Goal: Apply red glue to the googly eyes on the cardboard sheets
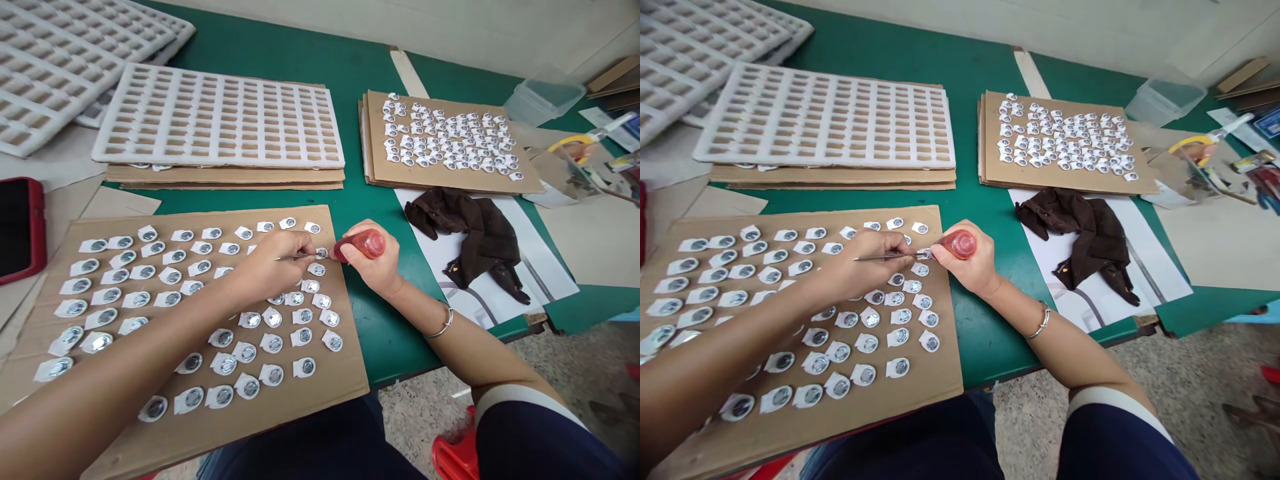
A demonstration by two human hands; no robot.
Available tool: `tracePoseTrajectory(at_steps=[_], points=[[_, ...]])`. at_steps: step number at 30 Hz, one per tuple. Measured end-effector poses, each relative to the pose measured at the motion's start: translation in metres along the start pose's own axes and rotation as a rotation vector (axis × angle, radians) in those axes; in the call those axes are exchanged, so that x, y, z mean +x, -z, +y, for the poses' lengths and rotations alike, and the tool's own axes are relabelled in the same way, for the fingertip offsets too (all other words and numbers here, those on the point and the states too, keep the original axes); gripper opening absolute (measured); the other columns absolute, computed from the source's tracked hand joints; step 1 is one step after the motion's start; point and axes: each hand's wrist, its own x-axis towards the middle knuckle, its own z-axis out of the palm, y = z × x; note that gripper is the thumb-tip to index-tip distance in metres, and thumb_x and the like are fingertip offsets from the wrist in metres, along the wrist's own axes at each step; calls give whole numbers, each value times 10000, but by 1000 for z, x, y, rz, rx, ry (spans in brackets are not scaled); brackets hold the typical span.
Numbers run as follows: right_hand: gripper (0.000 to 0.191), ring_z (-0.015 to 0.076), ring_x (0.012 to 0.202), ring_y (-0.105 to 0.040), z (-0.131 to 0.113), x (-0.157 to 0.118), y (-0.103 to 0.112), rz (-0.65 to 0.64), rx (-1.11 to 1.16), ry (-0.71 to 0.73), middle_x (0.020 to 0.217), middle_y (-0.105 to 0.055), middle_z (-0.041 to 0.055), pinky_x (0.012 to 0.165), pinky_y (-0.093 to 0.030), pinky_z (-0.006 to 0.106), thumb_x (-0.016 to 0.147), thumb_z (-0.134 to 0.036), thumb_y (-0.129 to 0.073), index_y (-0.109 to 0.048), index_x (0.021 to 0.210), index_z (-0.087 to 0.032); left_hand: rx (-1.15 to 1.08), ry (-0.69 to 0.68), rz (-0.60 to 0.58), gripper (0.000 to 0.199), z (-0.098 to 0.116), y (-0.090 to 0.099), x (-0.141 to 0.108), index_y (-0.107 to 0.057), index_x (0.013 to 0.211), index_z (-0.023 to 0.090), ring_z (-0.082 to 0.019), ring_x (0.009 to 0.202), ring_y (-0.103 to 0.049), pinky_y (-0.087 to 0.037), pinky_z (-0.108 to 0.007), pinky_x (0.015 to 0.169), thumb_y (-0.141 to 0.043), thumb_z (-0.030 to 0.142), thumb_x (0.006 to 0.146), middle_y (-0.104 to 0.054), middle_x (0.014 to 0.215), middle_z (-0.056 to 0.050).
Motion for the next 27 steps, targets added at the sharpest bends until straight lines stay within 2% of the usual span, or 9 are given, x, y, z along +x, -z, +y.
tracePoseTrajectory(at_steps=[21,24,27], points=[[180,160,727,-600,-1,-1,-2,2,11,-22,787,-625,15,707,-499,337,720,-341,-696,-586,775,-209,2,28,-3,126,1,1,-1,-612,690,179,-94,518,-457,-344,-229,488,-534,234,773,-559,593,25],[216,149,639,-598,3,1,-1,45,107,-154,751,-615,11,578,-502,304,736,-390,-675,-570,760,-203,-30,59,-6,117,-6,-2,1,-621,720,181,-99,514,-470,-339,-225,454,-543,256,766,-578,614,17],[307,133,465,-556,9,12,8,156,418,-354,610,-553,-18,353,-384,250,786,-502,-576,-514,742,-205,-106,106,-17,115,-9,-3,3,-621,731,174,-108,531,-505,-357,-218,442,-570,275,755,-602,647,1]])
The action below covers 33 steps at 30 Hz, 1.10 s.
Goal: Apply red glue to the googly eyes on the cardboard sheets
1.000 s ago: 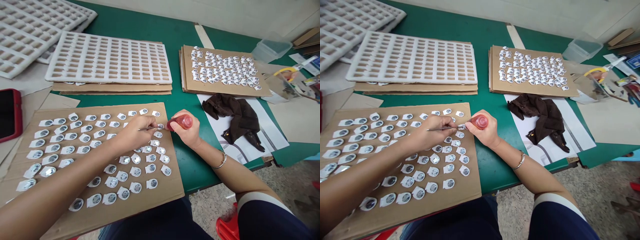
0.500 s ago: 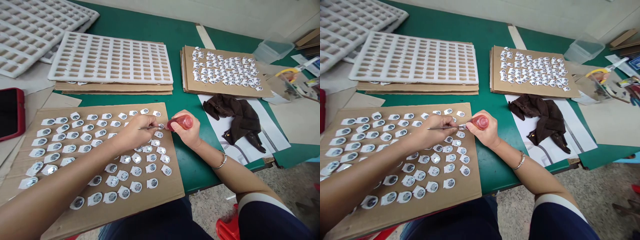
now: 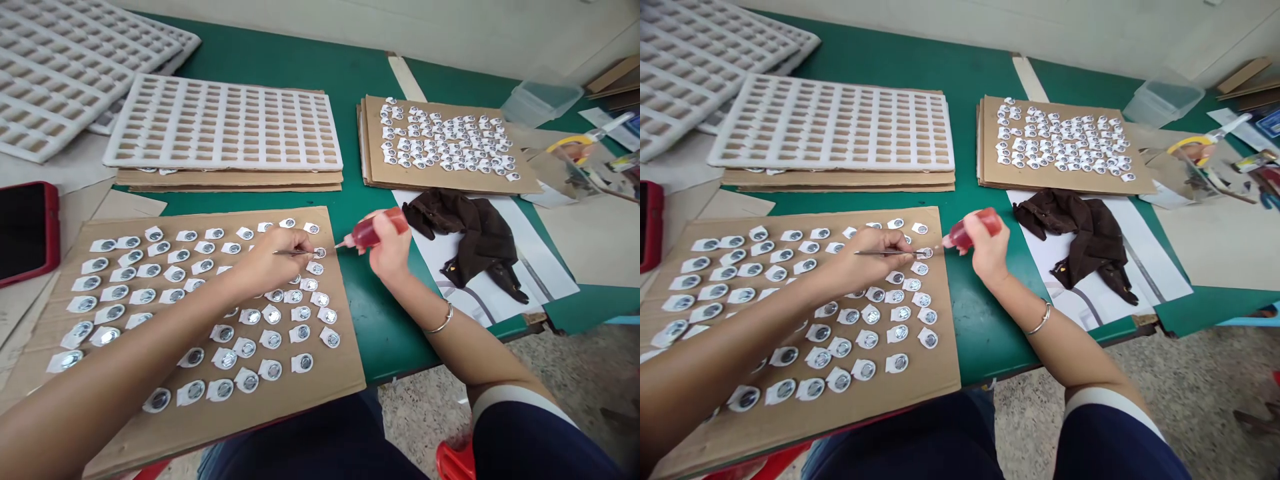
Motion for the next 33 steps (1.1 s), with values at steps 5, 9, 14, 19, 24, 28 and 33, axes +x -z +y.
tracePoseTrajectory(at_steps=[5,9,14,19,24,28,33], points=[[394,100,489,-566,-15,22,20,167,439,-251,597,-515,-50,343,-334,186,737,-597,-575,-499,768,-212,-97,62,115,135,17,6,-11,-649,785,170,-115,560,-540,-395,-215,462,-621,292,736,-633,693,-15],[441,82,469,-539,-23,23,25,155,498,-292,602,-503,-55,342,-321,176,695,-644,-587,-514,785,-218,-72,47,159,144,25,8,-30,-668,793,178,-130,624,-581,-435,-220,516,-634,311,749,-661,740,-17],[383,94,449,-539,-22,15,18,124,395,-198,629,-522,-49,340,-324,201,737,-626,-563,-511,811,-254,74,-62,57,144,11,-1,-43,-664,821,184,-125,678,-609,-459,-230,601,-560,284,821,-678,771,-6],[382,113,436,-532,-22,10,15,114,260,-129,630,-521,-43,340,-327,236,743,-633,-546,-480,824,-265,137,-110,59,147,7,-9,-42,-647,833,171,-119,705,-613,-469,-235,634,-548,280,837,-678,793,-4],[406,123,412,-512,-21,10,16,86,188,-96,619,-502,-39,328,-300,255,736,-656,-523,-453,843,-271,142,-102,51,133,10,-10,-40,-643,824,174,-109,669,-599,-466,-233,625,-544,261,840,-672,760,8],[378,117,397,-493,-20,10,15,98,215,-94,607,-484,-41,320,-284,252,746,-623,-527,-453,836,-264,136,-74,65,124,11,-10,-38,-639,807,175,-108,662,-590,-452,-223,592,-551,259,832,-666,751,8],[346,119,413,-514,-20,9,15,107,218,-109,626,-504,-37,325,-295,248,760,-592,-528,-456,835,-261,184,-136,50,120,16,-9,-36,-619,757,163,-94,582,-545,-412,-215,545,-534,211,826,-622,659,18]])
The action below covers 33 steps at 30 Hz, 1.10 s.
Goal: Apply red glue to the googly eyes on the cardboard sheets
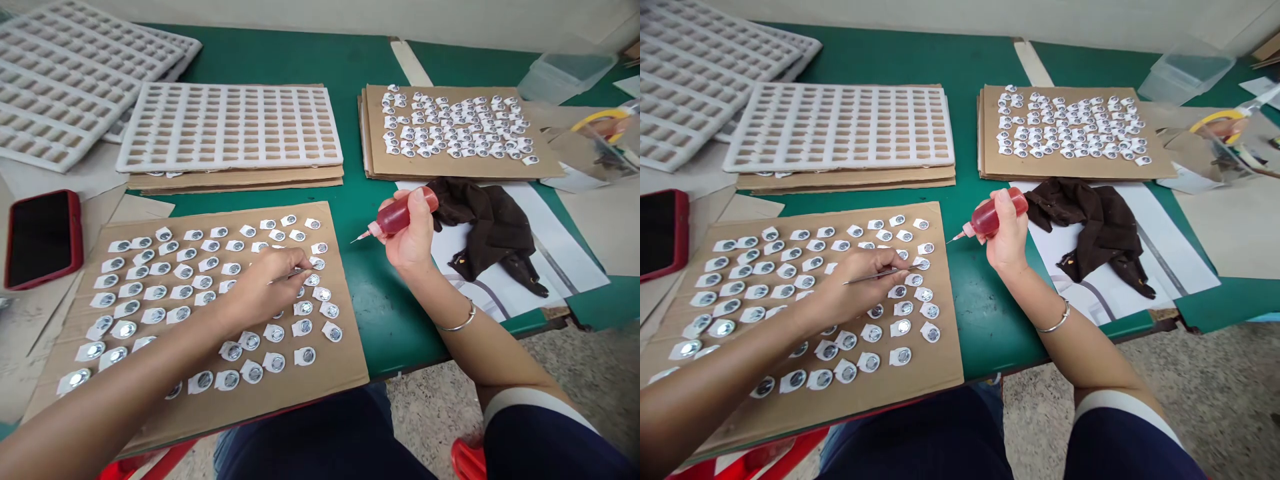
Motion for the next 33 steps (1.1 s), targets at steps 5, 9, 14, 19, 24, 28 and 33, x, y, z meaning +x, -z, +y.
tracePoseTrajectory(at_steps=[5,9,14,19,24,28,33], points=[[331,128,405,-548,2,-3,-3,-24,-29,34,630,-534,-37,309,-286,243,767,-566,-557,-466,841,-256,52,-6,1,130,3,-2,0,-562,690,162,-86,518,-484,-369,-210,492,-505,159,807,-563,584,29],[314,133,418,-581,-2,-9,-18,-68,-88,47,631,-568,-41,286,-271,219,768,-520,-612,-474,833,-245,218,-92,-35,134,9,-7,-6,-532,709,160,-110,539,-495,-389,-238,527,-448,102,796,-554,612,8],[346,131,450,-595,-6,-24,-48,-227,-290,54,578,-566,-56,384,-426,233,722,-486,-689,-489,844,-231,578,-186,-228,178,25,-18,-17,-544,820,106,-187,595,-573,-443,-300,530,-460,20,689,-618,789,-97],[342,149,527,-599,9,-34,-61,-232,-472,213,630,-601,-28,529,-513,313,679,-472,-725,-503,785,-233,843,-373,-68,249,23,-38,-25,-544,774,114,-216,560,-602,-465,-318,482,-379,-50,687,-629,732,-121],[322,162,557,-583,22,-35,-58,-235,-609,264,648,-602,-11,556,-509,341,690,-476,-709,-512,777,-236,929,-490,110,194,14,-49,-27,-528,705,126,-210,556,-613,-467,-306,479,-387,10,770,-642,714,-141],[309,155,560,-563,22,-34,-57,-238,-654,292,651,-595,-11,554,-492,336,688,-461,-708,-513,750,-229,899,-500,142,172,13,-50,-29,-544,728,105,-209,562,-622,-464,-307,484,-407,6,759,-665,870,-221],[298,151,581,-553,22,-35,-57,-249,-678,315,662,-604,-12,567,-483,332,684,-444,-712,-515,735,-226,911,-521,173,191,12,-51,-29,-546,721,103,-213,541,-617,-457,-307,472,-392,-5,755,-668,875,-238]])
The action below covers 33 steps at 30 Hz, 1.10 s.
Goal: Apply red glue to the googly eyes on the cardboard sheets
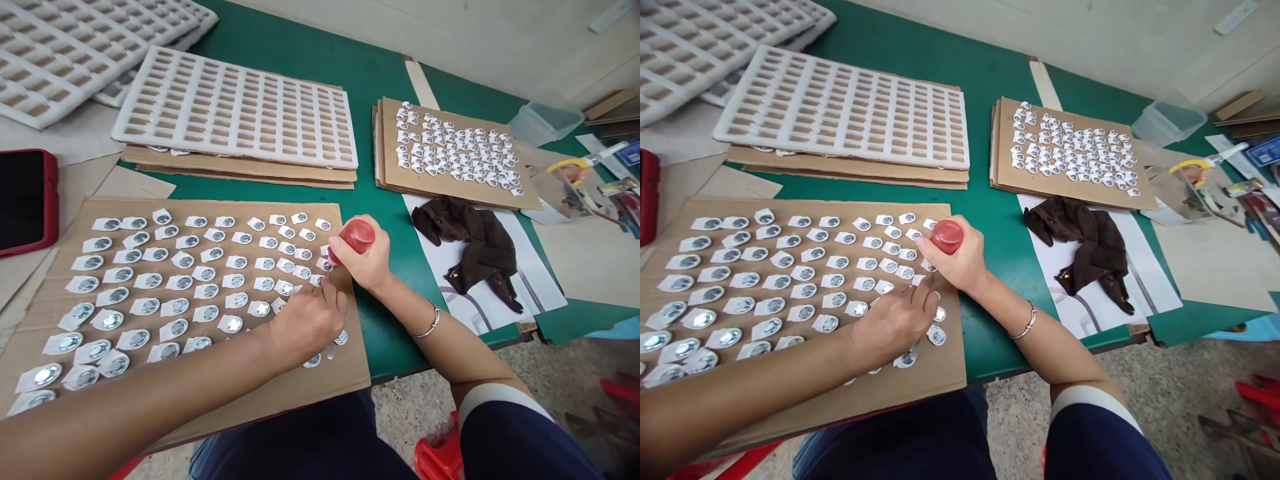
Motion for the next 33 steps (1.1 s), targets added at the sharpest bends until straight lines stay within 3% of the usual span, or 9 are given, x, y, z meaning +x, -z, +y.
tracePoseTrajectory(at_steps=[4,11,21,27,33], points=[[295,145,575,-545,2,0,0,-10,1,5,652,-593,-16,562,-472,326,693,-440,-708,-513,733,-222,28,-16,25,192,0,0,0,-554,723,96,-218,535,-617,-458,-303,462,-394,-5,753,-672,840,-232],[289,147,575,-550,2,0,1,-32,7,-9,655,-598,-15,574,-471,328,701,-435,-703,-510,731,-222,-17,-18,-73,177,-2,2,1,-566,749,92,-217,589,-646,-494,-302,485,-410,10,758,-669,913,-240],[289,142,589,-550,5,1,0,-8,-23,18,674,-603,-21,588,-474,320,704,-444,-700,-515,738,-224,8,-28,-25,173,-2,1,0,-554,742,95,-218,572,-638,-486,-303,481,-403,12,758,-670,901,-245],[284,145,614,-546,6,2,0,13,-31,53,684,-598,-15,593,-478,315,704,-440,-701,-520,735,-225,-19,-13,-88,203,-2,3,1,-559,760,101,-211,599,-644,-495,-303,493,-383,1,759,-670,912,-220],[291,150,625,-547,7,2,0,15,-47,58,687,-594,-12,600,-484,318,705,-453,-695,-518,734,-225,-73,-12,-74,217,-2,2,1,-560,769,96,-233,591,-639,-490,-328,489,-370,-8,755,-662,900,-234]])
